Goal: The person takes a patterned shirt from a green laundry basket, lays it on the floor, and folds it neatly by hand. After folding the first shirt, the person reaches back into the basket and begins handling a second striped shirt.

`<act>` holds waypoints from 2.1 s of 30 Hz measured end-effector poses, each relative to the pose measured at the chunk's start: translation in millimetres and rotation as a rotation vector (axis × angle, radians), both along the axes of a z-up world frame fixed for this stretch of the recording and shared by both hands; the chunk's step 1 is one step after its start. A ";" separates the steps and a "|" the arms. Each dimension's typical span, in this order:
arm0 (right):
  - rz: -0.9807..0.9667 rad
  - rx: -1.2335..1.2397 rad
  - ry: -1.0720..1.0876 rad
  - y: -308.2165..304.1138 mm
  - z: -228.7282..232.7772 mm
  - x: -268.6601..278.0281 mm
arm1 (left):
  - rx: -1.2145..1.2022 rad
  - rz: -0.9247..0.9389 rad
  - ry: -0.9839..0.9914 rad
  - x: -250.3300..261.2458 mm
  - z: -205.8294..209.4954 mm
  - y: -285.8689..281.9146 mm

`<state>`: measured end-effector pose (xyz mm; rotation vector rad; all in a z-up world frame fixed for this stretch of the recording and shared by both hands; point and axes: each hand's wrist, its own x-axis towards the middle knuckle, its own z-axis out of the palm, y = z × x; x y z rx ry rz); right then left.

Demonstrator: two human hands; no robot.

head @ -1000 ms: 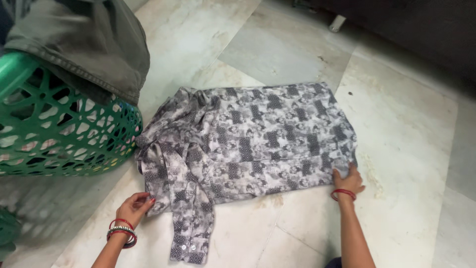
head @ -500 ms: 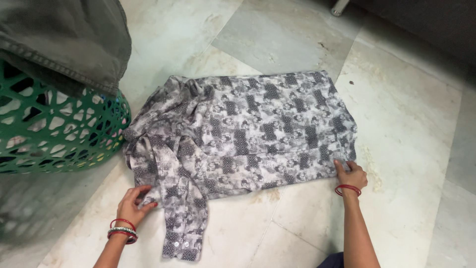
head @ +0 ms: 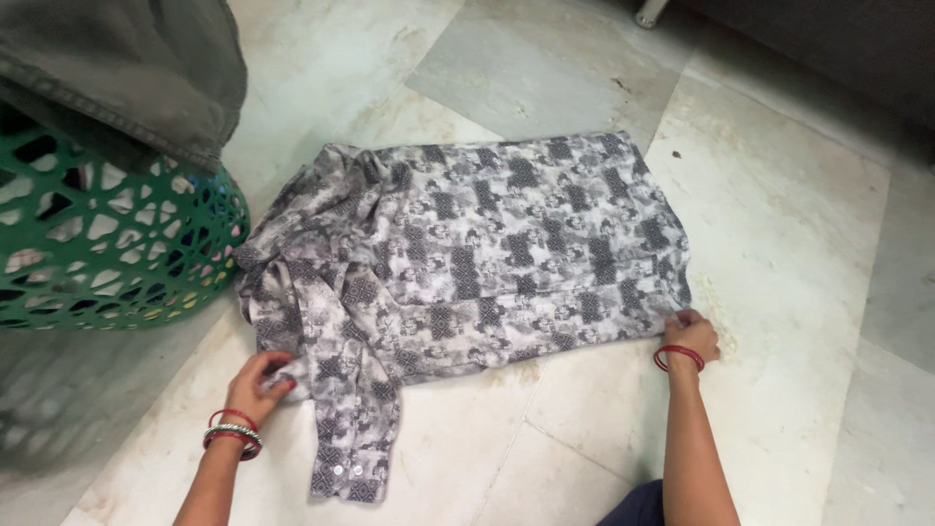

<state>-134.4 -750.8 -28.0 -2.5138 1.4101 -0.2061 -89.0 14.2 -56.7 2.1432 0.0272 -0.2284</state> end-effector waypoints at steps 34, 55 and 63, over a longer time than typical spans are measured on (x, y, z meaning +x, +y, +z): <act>-0.112 0.929 -0.808 -32.6 24.4 82.1 | 0.107 0.394 0.156 0.8 -21.0 -5.9; 0.736 -0.264 -0.055 94.7 37.7 70.5 | 0.588 0.110 0.063 -23.8 67.4 -82.8; 0.957 0.078 -0.148 194.7 33.6 72.3 | 0.314 0.050 0.388 -18.8 43.3 -80.0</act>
